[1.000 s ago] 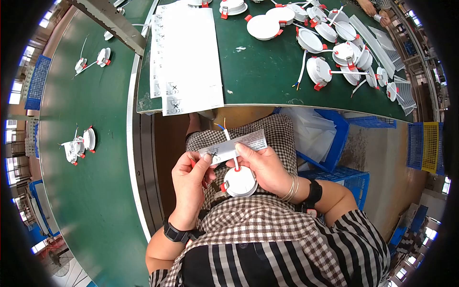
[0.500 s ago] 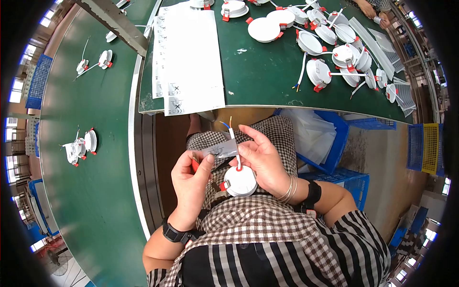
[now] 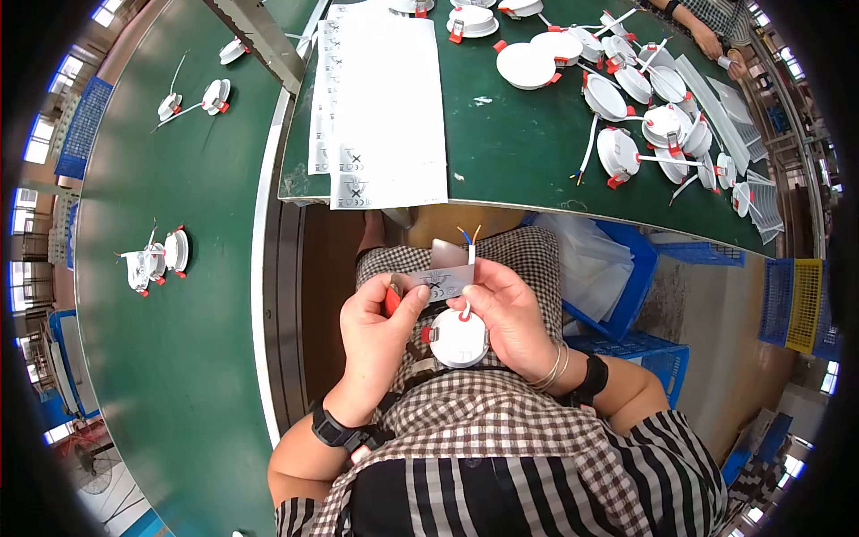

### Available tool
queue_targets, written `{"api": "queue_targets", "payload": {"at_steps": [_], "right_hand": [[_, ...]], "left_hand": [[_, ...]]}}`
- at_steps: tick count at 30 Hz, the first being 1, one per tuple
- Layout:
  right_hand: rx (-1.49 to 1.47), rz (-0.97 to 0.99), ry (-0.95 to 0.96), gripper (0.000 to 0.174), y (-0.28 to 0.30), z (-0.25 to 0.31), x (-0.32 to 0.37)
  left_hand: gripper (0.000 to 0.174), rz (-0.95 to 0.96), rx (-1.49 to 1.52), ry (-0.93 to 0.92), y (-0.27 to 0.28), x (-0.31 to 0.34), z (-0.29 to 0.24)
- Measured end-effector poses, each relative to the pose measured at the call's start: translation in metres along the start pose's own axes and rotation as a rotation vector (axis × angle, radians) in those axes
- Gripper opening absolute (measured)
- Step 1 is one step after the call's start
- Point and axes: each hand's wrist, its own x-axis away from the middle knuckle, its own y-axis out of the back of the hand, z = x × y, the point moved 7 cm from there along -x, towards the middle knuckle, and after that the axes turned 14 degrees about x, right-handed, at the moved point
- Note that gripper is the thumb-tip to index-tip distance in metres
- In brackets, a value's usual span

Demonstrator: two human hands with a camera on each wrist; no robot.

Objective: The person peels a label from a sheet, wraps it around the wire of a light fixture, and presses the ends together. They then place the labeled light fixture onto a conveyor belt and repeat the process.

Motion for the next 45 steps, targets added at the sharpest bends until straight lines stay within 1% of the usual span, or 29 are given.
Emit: {"api": "queue_targets", "payload": {"at_steps": [1, 3, 4, 6, 7, 9, 10, 11, 13, 14, 15, 16, 17, 18, 19, 20, 21, 23, 24, 25, 26, 27, 29, 31, 36, 40, 43, 45], "right_hand": [[0.000, 0.001, -0.002, 0.035, 0.000, -0.002, -0.001], [0.003, 0.017, 0.001, 0.043, 0.000, -0.005, -0.004], [0.003, 0.016, 0.002, 0.043, 0.001, -0.004, -0.004], [0.123, 0.054, -0.030, 0.047, 0.000, -0.004, -0.002], [0.123, 0.050, -0.028, 0.047, 0.001, -0.005, -0.003], [0.267, 0.046, -0.052, 0.047, 0.006, -0.012, -0.006], [0.217, 0.025, -0.007, 0.048, 0.006, -0.010, -0.011], [0.219, 0.022, -0.003, 0.048, 0.006, -0.007, -0.015], [0.267, 0.062, 0.010, 0.047, -0.004, 0.008, -0.021], [0.277, 0.074, 0.019, 0.043, -0.009, 0.014, -0.022], [0.274, 0.070, 0.026, 0.043, -0.011, 0.018, -0.025], [0.343, 0.070, -0.018, 0.041, -0.011, 0.018, -0.028], [0.413, 0.068, -0.063, 0.038, -0.010, 0.018, -0.029], [0.324, 0.093, -0.038, 0.034, 0.004, -0.010, -0.041], [0.253, 0.088, -0.093, 0.030, 0.002, -0.011, -0.042], [0.201, 0.109, -0.101, 0.028, -0.004, -0.005, -0.039], [0.147, 0.135, -0.110, 0.027, -0.009, -0.001, -0.035], [0.081, 0.161, -0.131, 0.027, -0.012, 0.001, -0.031], [0.033, 0.182, -0.116, 0.027, -0.018, 0.008, -0.025], [-0.014, 0.202, -0.102, 0.027, -0.021, 0.011, -0.021], [-0.011, 0.215, -0.065, 0.023, -0.018, 0.010, -0.019], [-0.014, 0.213, -0.067, 0.023, -0.016, 0.009, -0.015], [0.018, 0.182, -0.137, 0.018, -0.013, 0.006, -0.009], [-0.011, 0.191, -0.113, 0.017, -0.016, 0.011, -0.008], [0.037, 0.165, -0.107, 0.016, -0.013, 0.009, -0.009], [0.081, 0.153, -0.076, 0.016, -0.011, 0.009, -0.010], [0.087, 0.127, -0.059, 0.016, -0.008, 0.009, -0.011], [0.047, 0.073, -0.072, 0.018, -0.002, 0.005, -0.014]], "left_hand": [[0.004, -0.002, 0.000, 0.001, 0.000, 0.000, -0.001], [0.004, -0.019, 0.019, 0.015, -0.001, 0.000, -0.004], [0.004, -0.018, 0.019, 0.015, -0.001, 0.000, -0.005], [0.006, -0.059, -0.019, -0.021, 0.003, 0.001, -0.008], [0.006, -0.054, -0.019, -0.021, 0.004, 0.000, -0.011], [0.008, 0.116, -0.389, -0.348, -0.010, 0.003, -0.044], [0.013, 0.191, -0.470, -0.423, -0.020, 0.007, -0.055], [0.017, 0.317, -0.479, -0.593, -0.031, 0.012, -0.062], [0.020, 0.405, -0.530, -0.752, -0.047, 0.023, -0.078], [0.020, 0.409, -0.531, -0.756, -0.047, 0.023, -0.083], [0.020, 0.460, -0.528, -0.815, -0.049, 0.025, -0.090], [0.020, 0.513, -0.524, -0.875, -0.051, 0.029, -0.097], [0.022, 0.618, -0.449, -0.859, -0.056, 0.036, -0.103], [0.022, 0.656, -0.388, -0.861, -0.061, 0.044, -0.114], [0.021, 0.692, -0.326, -0.859, -0.065, 0.052, -0.121], [0.017, 0.728, -0.222, -0.769, -0.063, 0.051, -0.119], [0.017, 0.722, -0.224, -0.773, -0.059, 0.048, -0.117], [0.011, 0.513, -0.093, -0.548, -0.037, 0.023, -0.100], [0.008, 0.358, -0.008, -0.360, -0.025, 0.015, -0.084], [0.007, 0.281, 0.105, -0.264, -0.016, 0.009, -0.065], [0.007, 0.200, 0.193, -0.138, -0.010, 0.007, -0.051], [0.007, 0.116, 0.282, -0.010, -0.006, 0.007, -0.038], [0.008, 0.108, 0.302, -0.028, -0.006, 0.005, -0.033], [0.009, 0.062, 0.315, -0.013, -0.001, 0.003, -0.026], [0.010, 0.043, 0.319, -0.030, -0.001, 0.000, -0.020], [0.010, 0.006, 0.326, 0.035, 0.003, -0.003, -0.014], [0.009, -0.039, 0.321, 0.050, 0.007, -0.004, -0.013], [0.009, -0.056, 0.309, 0.043, 0.009, -0.002, -0.015]]}}
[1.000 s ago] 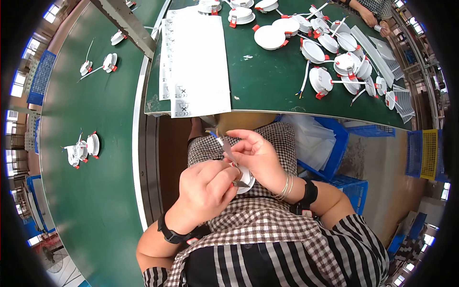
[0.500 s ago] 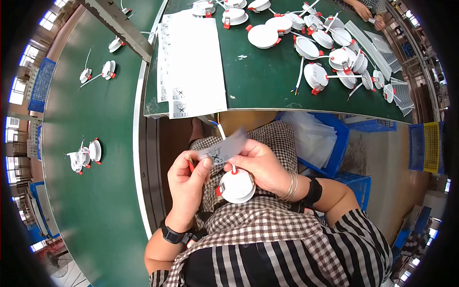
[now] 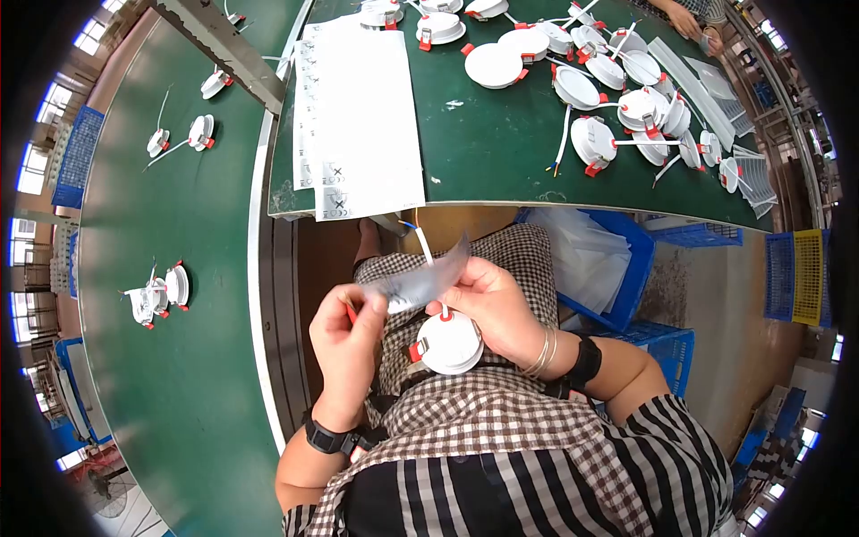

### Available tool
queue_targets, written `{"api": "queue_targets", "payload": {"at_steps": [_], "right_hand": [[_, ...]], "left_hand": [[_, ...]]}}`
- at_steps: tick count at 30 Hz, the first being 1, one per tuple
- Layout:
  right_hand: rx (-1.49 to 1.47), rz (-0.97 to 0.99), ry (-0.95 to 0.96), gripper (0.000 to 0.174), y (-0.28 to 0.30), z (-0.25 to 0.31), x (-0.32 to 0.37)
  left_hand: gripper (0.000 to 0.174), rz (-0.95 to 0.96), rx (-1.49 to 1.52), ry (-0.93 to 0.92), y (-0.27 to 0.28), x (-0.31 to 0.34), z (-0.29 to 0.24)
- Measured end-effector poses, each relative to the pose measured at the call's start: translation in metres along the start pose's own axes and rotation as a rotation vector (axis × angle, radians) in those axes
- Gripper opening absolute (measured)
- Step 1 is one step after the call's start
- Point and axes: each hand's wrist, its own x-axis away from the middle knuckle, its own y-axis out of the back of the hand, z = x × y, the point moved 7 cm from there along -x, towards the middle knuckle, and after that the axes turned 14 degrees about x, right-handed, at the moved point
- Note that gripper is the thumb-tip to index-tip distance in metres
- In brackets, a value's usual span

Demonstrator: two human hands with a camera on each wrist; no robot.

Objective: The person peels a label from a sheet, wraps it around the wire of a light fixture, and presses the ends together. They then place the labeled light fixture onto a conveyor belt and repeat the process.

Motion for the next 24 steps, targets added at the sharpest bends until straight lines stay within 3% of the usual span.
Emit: {"api": "queue_targets", "payload": {"at_steps": [2, 4, 6, 8, 10, 24], "right_hand": [[-0.005, 0.004, 0.000, 0.020, 0.000, -0.002, -0.005], [-0.009, 0.015, -0.004, 0.022, -0.002, -0.006, -0.008], [-0.068, 0.026, -0.033, 0.023, -0.007, -0.011, -0.010], [-0.085, 0.039, -0.039, 0.023, -0.010, -0.014, -0.011], [-0.096, 0.034, 0.052, 0.024, -0.011, -0.007, -0.011], [-0.014, 0.053, -0.042, 0.020, -0.013, -0.010, -0.008]], "left_hand": [[0.011, 0.383, -0.269, -0.315, -0.030, 0.013, -0.031], [0.012, 0.775, -0.097, -0.199, -0.058, 0.027, -0.045], [0.009, 0.883, -0.020, -0.151, -0.068, 0.029, -0.049], [0.009, 0.484, -0.154, -0.116, -0.046, 0.013, -0.033], [0.008, 0.139, -0.017, 0.047, -0.020, 0.004, -0.010], [0.010, -0.032, -0.048, 0.051, 0.006, -0.010, 0.009]]}}
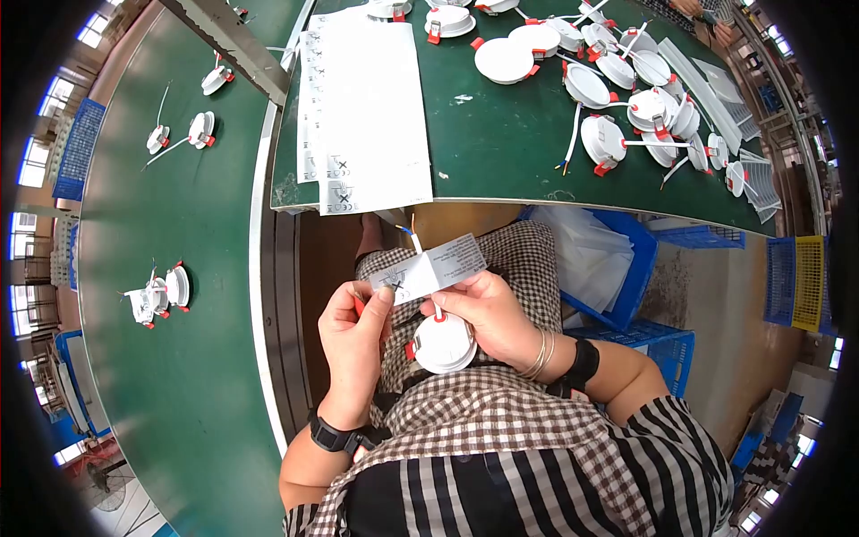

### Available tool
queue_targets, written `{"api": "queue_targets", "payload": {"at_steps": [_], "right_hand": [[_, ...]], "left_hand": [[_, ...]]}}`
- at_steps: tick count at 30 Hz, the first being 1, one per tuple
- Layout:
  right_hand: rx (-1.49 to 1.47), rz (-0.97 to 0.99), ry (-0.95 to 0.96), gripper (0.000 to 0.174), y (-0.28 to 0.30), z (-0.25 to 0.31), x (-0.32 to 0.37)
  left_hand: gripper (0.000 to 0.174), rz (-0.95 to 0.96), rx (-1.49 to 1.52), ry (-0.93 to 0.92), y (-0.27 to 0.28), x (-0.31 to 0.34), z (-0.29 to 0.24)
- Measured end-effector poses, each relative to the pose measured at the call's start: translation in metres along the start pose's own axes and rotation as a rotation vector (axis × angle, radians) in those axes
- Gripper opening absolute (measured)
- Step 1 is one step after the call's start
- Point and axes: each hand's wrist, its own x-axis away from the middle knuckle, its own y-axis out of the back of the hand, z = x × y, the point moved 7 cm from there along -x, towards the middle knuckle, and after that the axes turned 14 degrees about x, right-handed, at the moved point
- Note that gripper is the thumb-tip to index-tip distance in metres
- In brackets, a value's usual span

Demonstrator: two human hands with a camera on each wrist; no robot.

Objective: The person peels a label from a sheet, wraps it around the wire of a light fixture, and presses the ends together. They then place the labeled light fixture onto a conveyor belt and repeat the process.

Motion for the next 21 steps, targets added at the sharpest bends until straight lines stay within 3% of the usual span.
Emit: {"api": "queue_targets", "payload": {"at_steps": [21], "right_hand": [[-0.064, 0.026, -0.019, 0.025, -0.0002, 0.0025, -0.0055]], "left_hand": [[0.011, -0.016, -0.001, 0.000, 0.0019, -0.0103, -0.0039]]}}
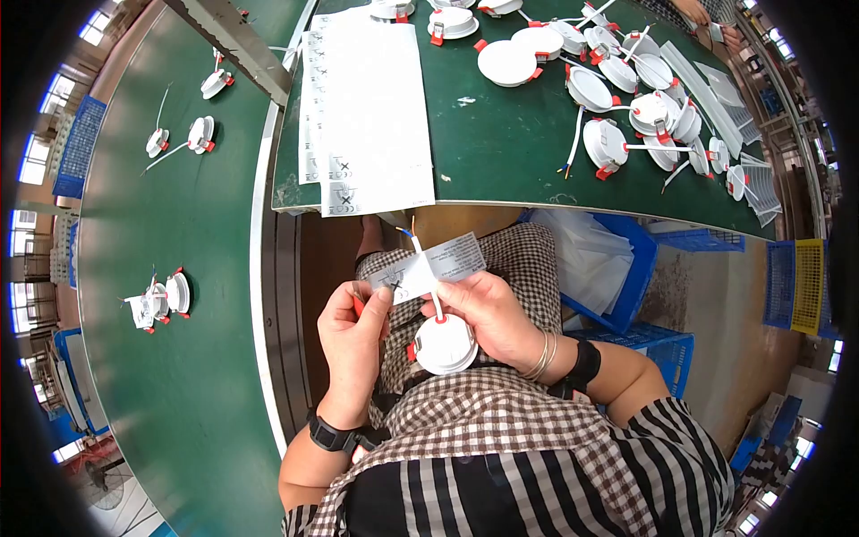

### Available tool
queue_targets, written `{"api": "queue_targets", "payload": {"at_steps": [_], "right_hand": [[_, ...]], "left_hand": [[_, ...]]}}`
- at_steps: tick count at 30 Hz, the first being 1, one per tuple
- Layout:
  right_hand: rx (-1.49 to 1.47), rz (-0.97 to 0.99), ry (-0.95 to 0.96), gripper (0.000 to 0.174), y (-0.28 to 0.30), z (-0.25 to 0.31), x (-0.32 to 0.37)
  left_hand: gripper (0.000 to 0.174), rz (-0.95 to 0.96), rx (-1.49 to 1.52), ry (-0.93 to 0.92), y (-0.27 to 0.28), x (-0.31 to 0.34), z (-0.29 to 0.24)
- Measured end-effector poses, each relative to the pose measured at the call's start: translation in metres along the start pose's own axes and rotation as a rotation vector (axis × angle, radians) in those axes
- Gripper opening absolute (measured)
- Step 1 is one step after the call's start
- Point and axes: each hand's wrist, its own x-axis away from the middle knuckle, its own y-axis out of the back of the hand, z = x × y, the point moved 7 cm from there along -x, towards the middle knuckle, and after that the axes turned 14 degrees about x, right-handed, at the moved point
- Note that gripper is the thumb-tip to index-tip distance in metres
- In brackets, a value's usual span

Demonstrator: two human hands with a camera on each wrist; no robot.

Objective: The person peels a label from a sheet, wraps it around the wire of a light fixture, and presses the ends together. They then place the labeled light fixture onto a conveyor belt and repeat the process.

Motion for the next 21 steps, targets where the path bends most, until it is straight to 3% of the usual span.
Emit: {"api": "queue_targets", "payload": {"at_steps": [19, 21], "right_hand": [[-0.136, -0.165, -0.115, 0.025, 0.004, -0.005, -0.005], [-0.134, -0.157, -0.057, 0.034, 0.003, -0.002, -0.007]], "left_hand": [[0.011, -0.010, -0.112, -0.024, -0.005, -0.001, -0.009], [0.009, -0.001, -0.137, -0.048, -0.006, 0.000, -0.012]]}}
